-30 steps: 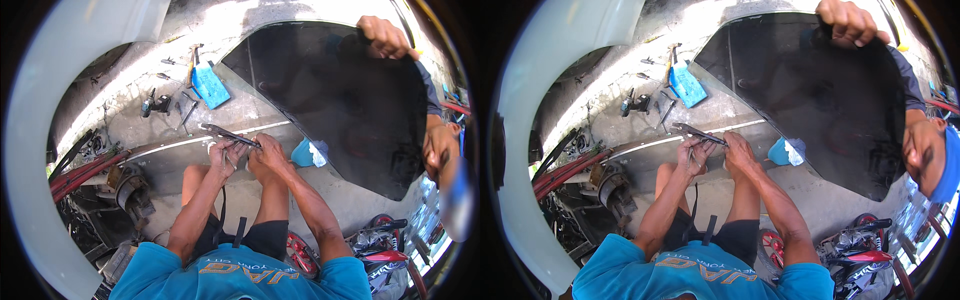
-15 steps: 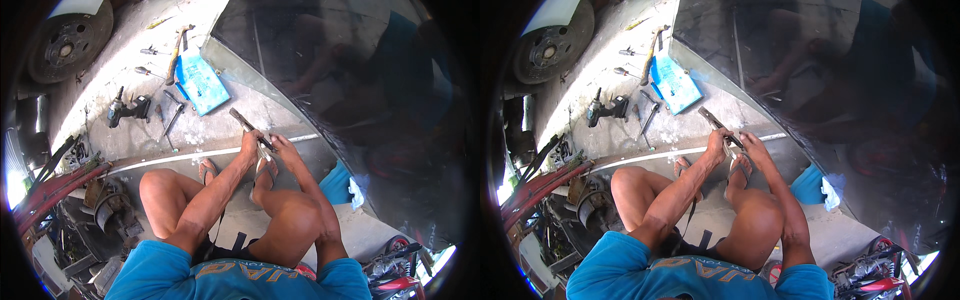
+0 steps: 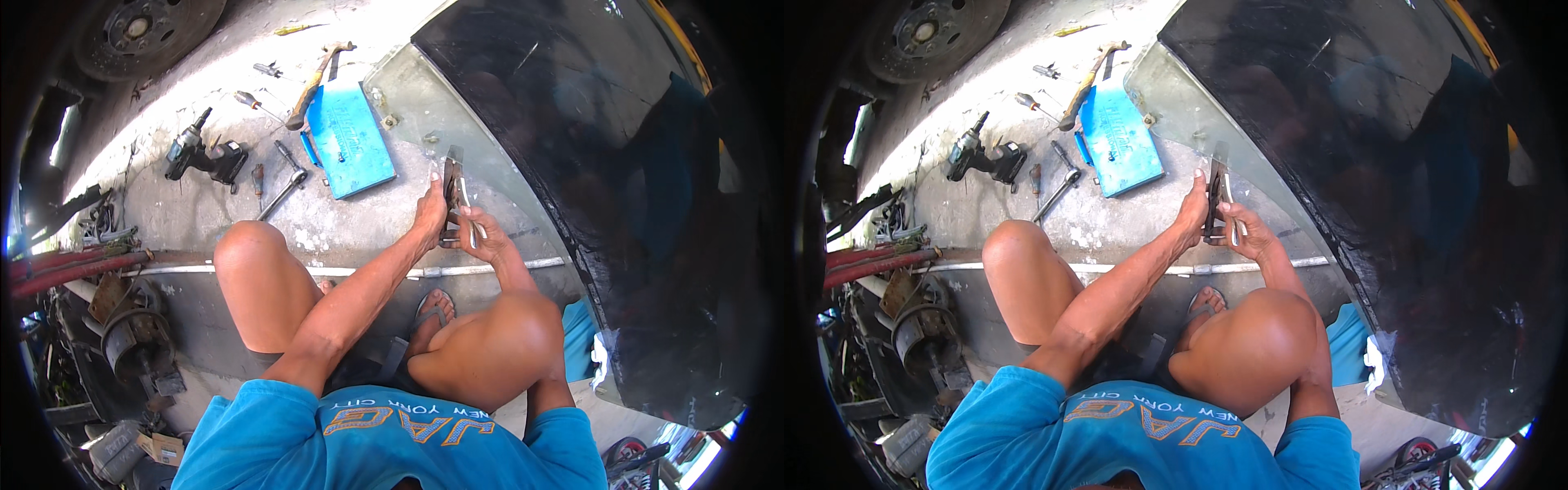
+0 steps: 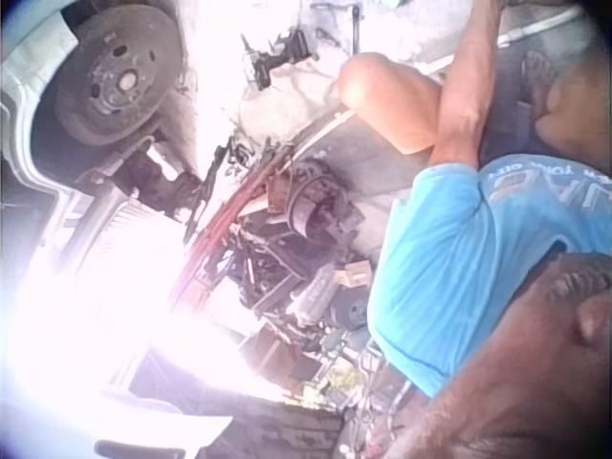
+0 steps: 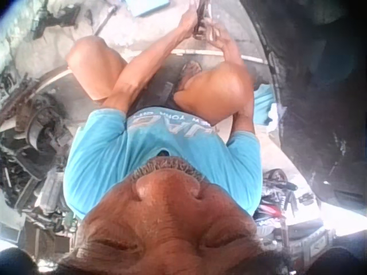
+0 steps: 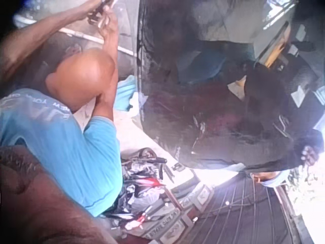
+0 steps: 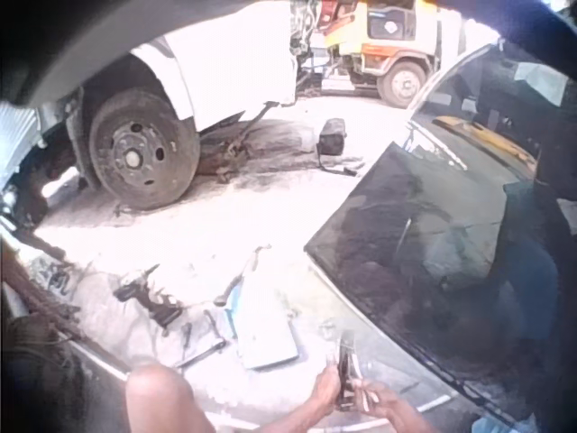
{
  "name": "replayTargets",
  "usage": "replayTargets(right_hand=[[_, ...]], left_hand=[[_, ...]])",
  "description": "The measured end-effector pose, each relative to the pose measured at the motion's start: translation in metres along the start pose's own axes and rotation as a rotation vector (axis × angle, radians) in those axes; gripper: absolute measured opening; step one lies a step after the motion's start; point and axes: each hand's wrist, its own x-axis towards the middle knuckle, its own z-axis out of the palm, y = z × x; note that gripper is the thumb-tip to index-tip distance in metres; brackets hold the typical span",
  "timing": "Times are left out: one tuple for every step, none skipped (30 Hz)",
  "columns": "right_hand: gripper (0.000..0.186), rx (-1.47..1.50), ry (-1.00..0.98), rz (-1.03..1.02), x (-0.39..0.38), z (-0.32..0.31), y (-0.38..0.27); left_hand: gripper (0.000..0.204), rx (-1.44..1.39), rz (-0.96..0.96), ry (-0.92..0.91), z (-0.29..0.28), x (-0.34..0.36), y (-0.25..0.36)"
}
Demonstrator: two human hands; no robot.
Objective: The person sits on the floor and uses a hammer and pliers to remove a small metal piece from a large, curved car part. They then inspect the removed piece closely.
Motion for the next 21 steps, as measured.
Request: replayTargets(right_hand=[[0.072, 0.026, 0.0, -0.003, -0.003, -0.001, -0.003], [0.071, 0.017, 0.005, -0.013, -0.006, -0.002, -0.005], [0.071, -0.003, -0.015, -0.015, 0.001, 0.003, -0.007], [0.071, -0.007, -0.011, -0.029, 0.003, -0.002, -0.006], [0.071, -0.01, -0.006, -0.044, 0.004, -0.007, -0.005], [0.07, -0.017, -0.038, -0.05, 0.009, -0.007, -0.006], [0.07, -0.018, -0.064, -0.055, 0.013, -0.005, -0.009], [0.069, -0.019, -0.09, -0.061, 0.017, -0.003, -0.012], [0.069, -0.025, -0.104, -0.054, 0.02, 0.0, -0.014], [0.069, -0.03, -0.118, -0.048, 0.023, 0.003, -0.017], [0.069, -0.035, -0.132, -0.041, 0.026, 0.007, -0.019], [0.073, -0.032, -0.147, -0.014, 0.027, 0.018, -0.024], [0.075, -0.055, -0.15, -0.035, 0.032, 0.021, -0.025], [0.078, -0.079, -0.153, -0.056, 0.037, 0.024, -0.024], [0.08, -0.098, -0.152, -0.079, 0.041, 0.026, -0.022], [0.088, -0.144, -0.125, -0.055, 0.041, 0.03, -0.024], [0.09, -0.155, -0.134, -0.079, 0.045, 0.031, -0.021], [0.091, -0.163, -0.145, -0.109, 0.051, 0.034, -0.019], [0.092, -0.17, -0.154, -0.141, 0.054, 0.036, -0.017], [0.088, -0.178, -0.139, -0.159, 0.053, 0.037, -0.016], [0.089, -0.176, -0.136, -0.174, 0.053, 0.04, -0.014]], left_hand=[[0.084, -0.049, 0.001, -0.051, -0.007, -0.001, 0.004], [0.08, -0.049, 0.121, 0.099, -0.009, -0.003, 0.008], [0.078, -0.175, 0.291, 0.21, -0.026, 0.016, 0.004], [0.077, -0.37, 0.294, 0.167, -0.035, 0.016, 0.018], [0.076, -0.564, 0.295, 0.122, -0.045, 0.016, 0.033], [0.075, -0.645, 0.321, 0.092, -0.056, 0.017, 0.047], [0.074, -0.722, 0.34, 0.058, -0.065, 0.019, 0.056], [0.064, -0.807, 0.391, 0.009, -0.073, 0.018, 0.063], [0.06, -0.8, 0.447, -0.034, -0.079, 0.021, 0.065], [0.055, -0.792, 0.503, -0.078, -0.085, 0.024, 0.068], [0.051, -0.783, 0.557, -0.123, -0.089, 0.026, 0.069], [0.039, -0.776, 0.596, -0.126, -0.093, 0.024, 0.07], [0.039, -0.767, 0.598, -0.112, -0.094, 0.025, 0.07], [0.04, -0.757, 0.6, -0.098, -0.094, 0.026, 0.071], [0.041, -0.745, 0.599, -0.088, -0.093, 0.024, 0.074], [0.039, -0.749, 0.597, -0.092, -0.092, 0.022, 0.076], [0.039, -0.748, 0.604, -0.099, -0.092, 0.019, 0.079], [0.038, -0.741, 0.613, -0.109, -0.093, 0.016, 0.084], [0.038, -0.732, 0.622, -0.121, -0.094, 0.015, 0.087], [0.035, -0.715, 0.62, -0.122, -0.095, 0.017, 0.088], [0.035, -0.693, 0.608, -0.114, -0.097, 0.017, 0.089]])
